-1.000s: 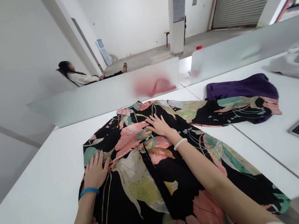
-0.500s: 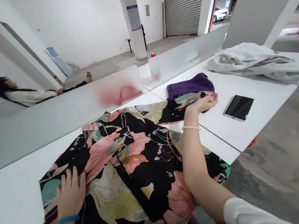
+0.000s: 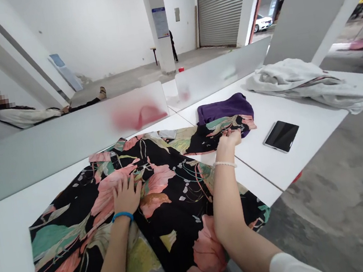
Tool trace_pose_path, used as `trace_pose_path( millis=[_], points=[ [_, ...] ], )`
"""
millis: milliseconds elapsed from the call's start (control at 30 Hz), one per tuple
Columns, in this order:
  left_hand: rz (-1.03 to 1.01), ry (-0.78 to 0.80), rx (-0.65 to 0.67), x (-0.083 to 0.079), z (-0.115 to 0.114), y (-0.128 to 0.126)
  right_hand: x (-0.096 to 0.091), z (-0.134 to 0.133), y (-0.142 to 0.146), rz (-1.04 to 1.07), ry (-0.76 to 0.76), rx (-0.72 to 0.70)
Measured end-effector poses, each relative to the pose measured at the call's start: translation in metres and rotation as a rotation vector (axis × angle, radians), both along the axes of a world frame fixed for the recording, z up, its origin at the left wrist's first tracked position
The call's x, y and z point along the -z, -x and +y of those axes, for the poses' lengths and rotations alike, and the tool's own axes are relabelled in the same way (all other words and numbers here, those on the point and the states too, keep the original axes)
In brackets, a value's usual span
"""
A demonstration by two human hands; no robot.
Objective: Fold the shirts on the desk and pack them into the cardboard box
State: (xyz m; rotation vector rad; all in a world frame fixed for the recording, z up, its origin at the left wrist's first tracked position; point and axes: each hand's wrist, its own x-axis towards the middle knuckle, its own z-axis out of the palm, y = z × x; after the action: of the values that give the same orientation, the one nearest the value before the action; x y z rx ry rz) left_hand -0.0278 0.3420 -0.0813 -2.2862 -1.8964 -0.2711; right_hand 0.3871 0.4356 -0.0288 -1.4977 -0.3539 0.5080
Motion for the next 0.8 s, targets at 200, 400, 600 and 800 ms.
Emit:
trace_pose_path(
  millis=[200,400,600,800],
  points=[
    [-0.086,-0.055,-0.048,-0.004,-0.003,-0.003,-0.005,0.006,0.001,0.002,-0.057,-0.064],
    [-0.279,-0.031,-0.099,-0.007,-0.003,-0.007,-0.023,0.007,0.009,0.002,-0.129,-0.075],
    [-1.06,-0.068,-0.159,-0.024,-0.001,-0.009,-0.062,0.017,0.075,-0.236,-0.246,-0.159],
    [-1.893,-0.212,-0.238,-0.047,-0.007,0.028,-0.074,0.003,0.2,-1.214,-0.084,-0.998]
  ],
)
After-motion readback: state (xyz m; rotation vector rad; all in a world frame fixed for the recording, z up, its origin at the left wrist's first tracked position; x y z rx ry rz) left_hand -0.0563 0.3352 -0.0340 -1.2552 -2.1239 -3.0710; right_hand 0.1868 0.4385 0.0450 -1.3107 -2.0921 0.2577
